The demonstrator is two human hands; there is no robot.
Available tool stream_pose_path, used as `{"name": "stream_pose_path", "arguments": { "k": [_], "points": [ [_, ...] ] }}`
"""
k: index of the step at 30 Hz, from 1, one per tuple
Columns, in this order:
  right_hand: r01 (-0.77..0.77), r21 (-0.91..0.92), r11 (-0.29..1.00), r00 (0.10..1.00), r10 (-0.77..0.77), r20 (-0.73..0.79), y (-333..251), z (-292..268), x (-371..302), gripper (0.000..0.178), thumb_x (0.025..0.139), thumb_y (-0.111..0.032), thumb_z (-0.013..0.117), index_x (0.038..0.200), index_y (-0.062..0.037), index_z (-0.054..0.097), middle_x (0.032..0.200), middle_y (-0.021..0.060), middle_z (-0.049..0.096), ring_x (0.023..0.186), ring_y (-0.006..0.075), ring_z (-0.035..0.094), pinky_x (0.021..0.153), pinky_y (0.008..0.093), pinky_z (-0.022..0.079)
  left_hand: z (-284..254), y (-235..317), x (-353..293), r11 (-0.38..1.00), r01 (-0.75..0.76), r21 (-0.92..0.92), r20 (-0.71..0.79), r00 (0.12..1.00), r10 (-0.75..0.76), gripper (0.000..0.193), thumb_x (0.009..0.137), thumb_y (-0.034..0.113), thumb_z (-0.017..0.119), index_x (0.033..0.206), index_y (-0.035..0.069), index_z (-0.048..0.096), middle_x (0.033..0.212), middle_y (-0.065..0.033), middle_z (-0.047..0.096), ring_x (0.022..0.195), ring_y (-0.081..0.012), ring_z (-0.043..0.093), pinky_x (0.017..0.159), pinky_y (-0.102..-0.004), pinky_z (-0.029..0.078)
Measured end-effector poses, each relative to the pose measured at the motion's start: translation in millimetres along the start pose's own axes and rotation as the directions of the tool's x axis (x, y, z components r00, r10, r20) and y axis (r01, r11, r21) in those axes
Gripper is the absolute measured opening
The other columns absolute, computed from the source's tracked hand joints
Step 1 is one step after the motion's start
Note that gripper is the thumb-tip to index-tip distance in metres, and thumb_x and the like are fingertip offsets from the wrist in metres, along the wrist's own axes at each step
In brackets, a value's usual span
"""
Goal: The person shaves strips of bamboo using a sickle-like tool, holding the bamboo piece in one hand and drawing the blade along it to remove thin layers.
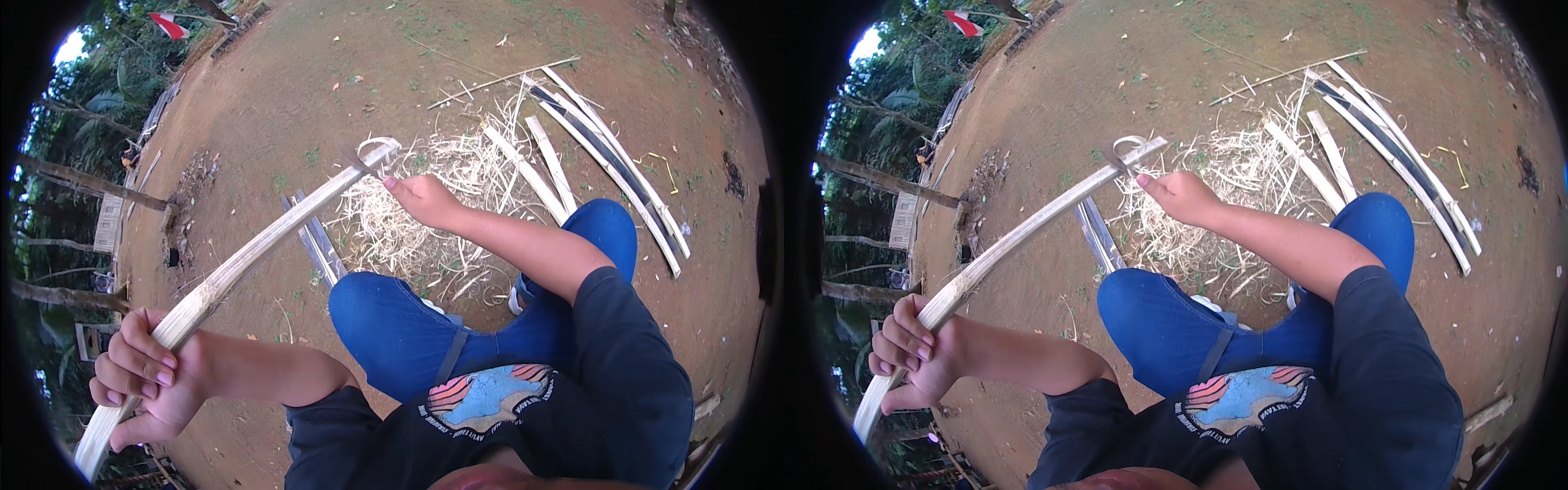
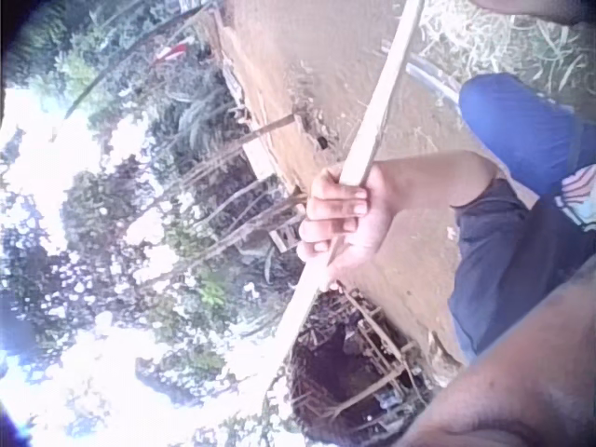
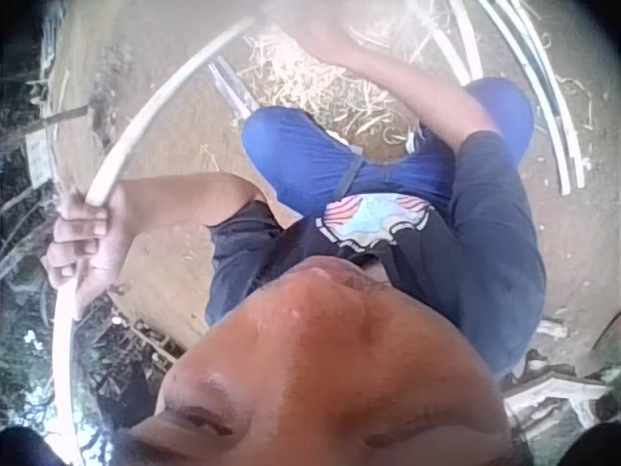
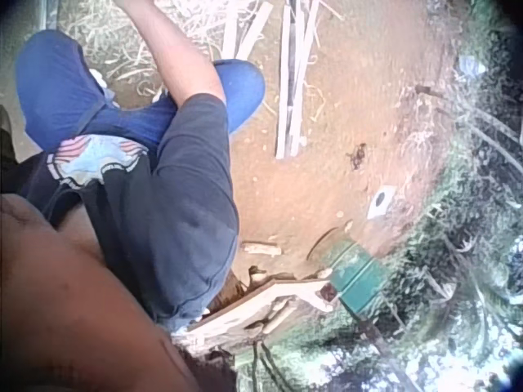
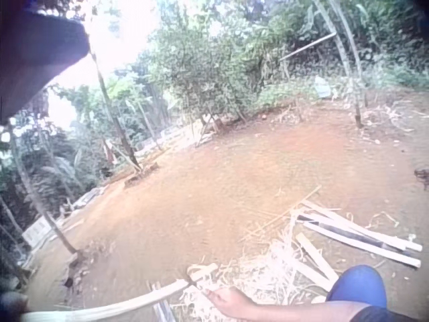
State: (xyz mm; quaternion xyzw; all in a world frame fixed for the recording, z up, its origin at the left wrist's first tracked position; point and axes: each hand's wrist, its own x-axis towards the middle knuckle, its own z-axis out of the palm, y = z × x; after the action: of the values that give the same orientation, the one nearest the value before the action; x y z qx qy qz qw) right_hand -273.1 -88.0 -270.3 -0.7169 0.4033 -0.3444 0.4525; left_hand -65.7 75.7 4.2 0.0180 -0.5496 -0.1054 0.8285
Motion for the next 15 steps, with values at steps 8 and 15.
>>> {"name": "stream_pose_path", "arguments": {
  "k": [8,15],
  "points": [
    [-0.067,-0.103,0.992,0.998,0.066,-0.013,51.6,-30.8,11.3,0.078,0.098,-0.067,0.035,0.059,-0.0035,0.057,0.047,0.0061,0.047,0.044,0.02,0.048,0.047,0.0367,0.038,6.0,25.0,13.8,0.996,-0.004,-0.089,0.009,1.0,0.005,0.064,0.087,0.073,0.049,0.072,0.011,0.049,0.048,0.0057,0.041,0.033,-0.0043,0.035,0.032,-0.0164,0.029],
    [0.161,0.054,0.985,0.986,-0.164,0.041,-14.2,-2.7,-20.5,0.073,0.1,-0.063,0.036,0.057,-0.0061,0.053,0.048,0.005,0.047,0.045,0.018,0.047,0.045,0.0371,0.036,-4.6,5.1,-3.7,1.0,-0.023,-0.015,-0.027,0.999,0.023,0.063,0.089,0.072,0.048,0.07,0.012,0.049,0.045,0.0068,0.041,0.031,-0.0033,0.036,0.031,-0.0151,0.029]
  ]
}}
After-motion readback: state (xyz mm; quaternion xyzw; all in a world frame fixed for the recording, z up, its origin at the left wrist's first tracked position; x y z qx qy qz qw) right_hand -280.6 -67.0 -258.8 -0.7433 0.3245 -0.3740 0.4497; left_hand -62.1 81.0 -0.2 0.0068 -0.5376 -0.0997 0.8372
